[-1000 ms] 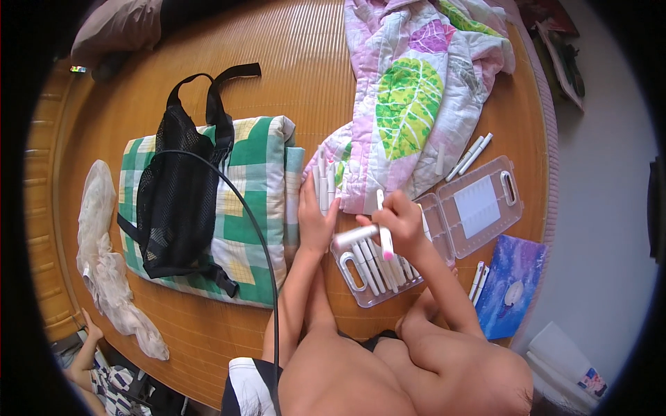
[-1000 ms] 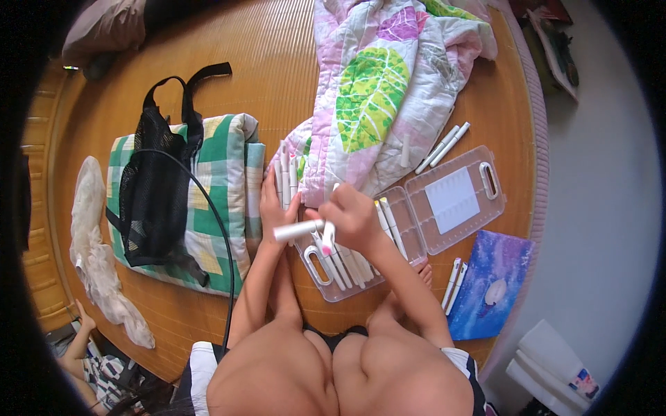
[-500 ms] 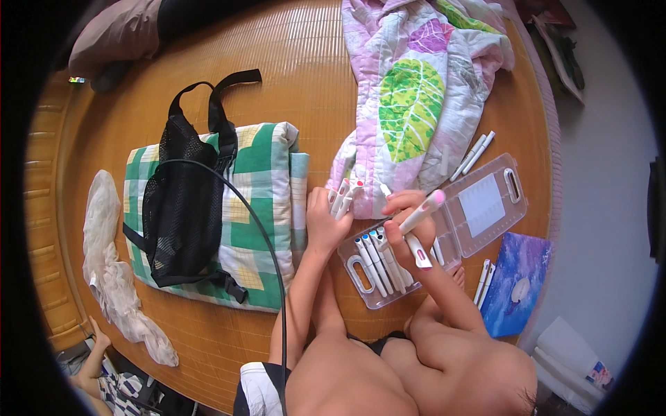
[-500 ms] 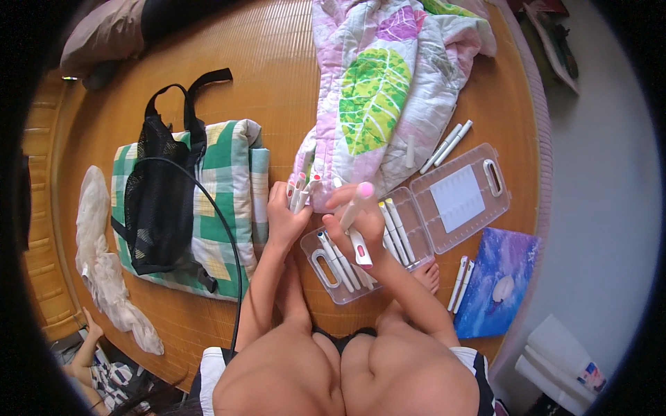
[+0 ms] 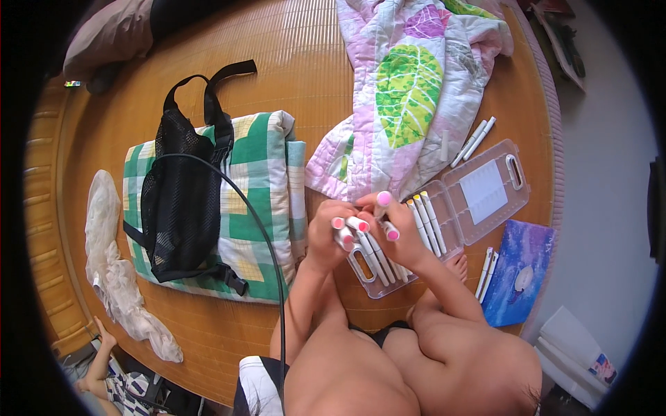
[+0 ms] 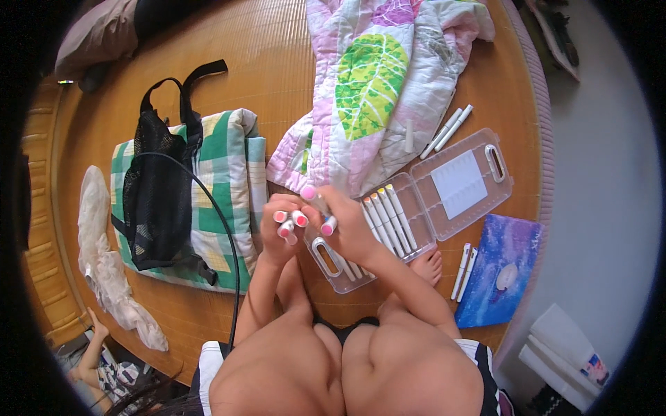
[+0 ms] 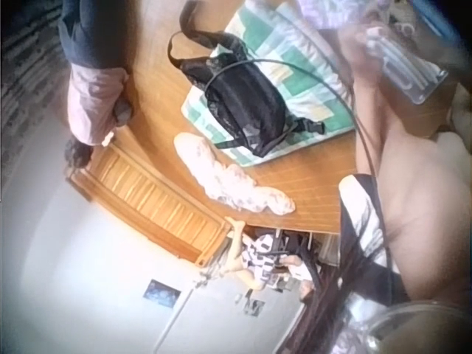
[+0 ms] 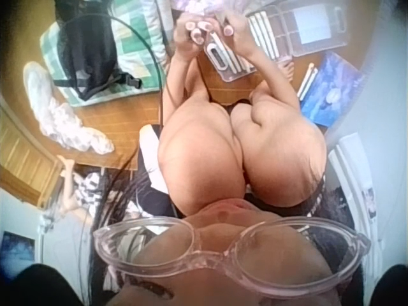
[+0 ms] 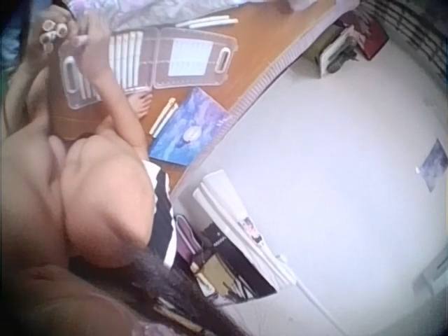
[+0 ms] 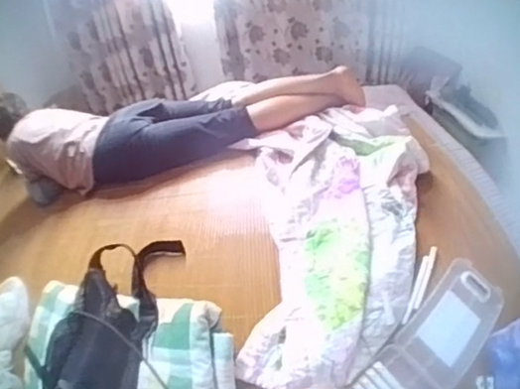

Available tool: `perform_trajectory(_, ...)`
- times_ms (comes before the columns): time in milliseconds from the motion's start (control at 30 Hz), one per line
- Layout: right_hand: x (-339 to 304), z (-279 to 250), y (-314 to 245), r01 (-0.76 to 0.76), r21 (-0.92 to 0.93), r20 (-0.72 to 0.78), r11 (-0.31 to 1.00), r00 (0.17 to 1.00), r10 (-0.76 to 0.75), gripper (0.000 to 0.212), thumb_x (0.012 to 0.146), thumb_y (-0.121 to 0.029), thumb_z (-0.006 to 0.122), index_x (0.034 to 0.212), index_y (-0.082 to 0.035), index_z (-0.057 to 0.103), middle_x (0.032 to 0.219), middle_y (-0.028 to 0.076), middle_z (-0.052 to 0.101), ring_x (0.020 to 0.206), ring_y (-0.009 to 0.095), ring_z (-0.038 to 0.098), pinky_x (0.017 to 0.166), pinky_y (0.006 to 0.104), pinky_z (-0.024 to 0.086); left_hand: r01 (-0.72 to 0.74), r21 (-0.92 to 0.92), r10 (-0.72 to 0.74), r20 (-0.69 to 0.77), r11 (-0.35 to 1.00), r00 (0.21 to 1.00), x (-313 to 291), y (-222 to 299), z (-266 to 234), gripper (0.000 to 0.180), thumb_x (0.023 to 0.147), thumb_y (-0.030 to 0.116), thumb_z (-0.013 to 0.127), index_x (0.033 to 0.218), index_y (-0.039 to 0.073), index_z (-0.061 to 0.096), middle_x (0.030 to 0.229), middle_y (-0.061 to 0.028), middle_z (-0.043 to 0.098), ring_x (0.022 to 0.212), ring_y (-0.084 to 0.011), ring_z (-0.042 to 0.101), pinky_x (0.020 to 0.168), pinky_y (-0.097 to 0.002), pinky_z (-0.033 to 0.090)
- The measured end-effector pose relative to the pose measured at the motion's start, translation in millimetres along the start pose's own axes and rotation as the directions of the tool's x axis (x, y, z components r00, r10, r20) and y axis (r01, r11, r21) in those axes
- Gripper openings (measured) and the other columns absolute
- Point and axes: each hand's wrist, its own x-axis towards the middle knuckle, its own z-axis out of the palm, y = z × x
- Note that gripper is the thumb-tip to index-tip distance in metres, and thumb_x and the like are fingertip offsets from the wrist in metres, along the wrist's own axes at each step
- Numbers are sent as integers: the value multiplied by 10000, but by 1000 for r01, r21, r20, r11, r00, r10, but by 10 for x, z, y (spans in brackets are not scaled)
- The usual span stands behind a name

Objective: The person organizes marker pens, placing them by hand into slots in a plastic storage case and arranging them in rows.

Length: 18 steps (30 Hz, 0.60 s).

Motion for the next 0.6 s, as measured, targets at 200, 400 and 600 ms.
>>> perform_trajectory(200,4,190,165,116,249,5,962,993,-121,140,699,-26,523,811,-41,440,762,89,459,700,211,464,632,278,373,93,-113,-90,34,989,995,-51,-70,-52,243,657,25,586,817,34,403,756,-107,475,694,-201,487,582,-262,411)
perform_trajectory(400,79,409,307,294,246,-14,924,954,-300,209,643,-9,569,761,-64,406,780,86,432,742,212,435,661,286,368,26,-243,-41,-58,970,997,-101,-226,-36,203,729,131,523,831,38,375,798,-108,423,735,-194,455,644,-284,400)
perform_trajectory(600,105,497,393,293,287,-41,912,955,-294,219,643,-63,589,778,-58,418,830,94,421,774,207,437,685,285,366,-21,-107,14,-65,994,998,-143,-288,-37,237,683,54,514,884,32,391,866,-128,414,849,-236,427,705,-336,390)
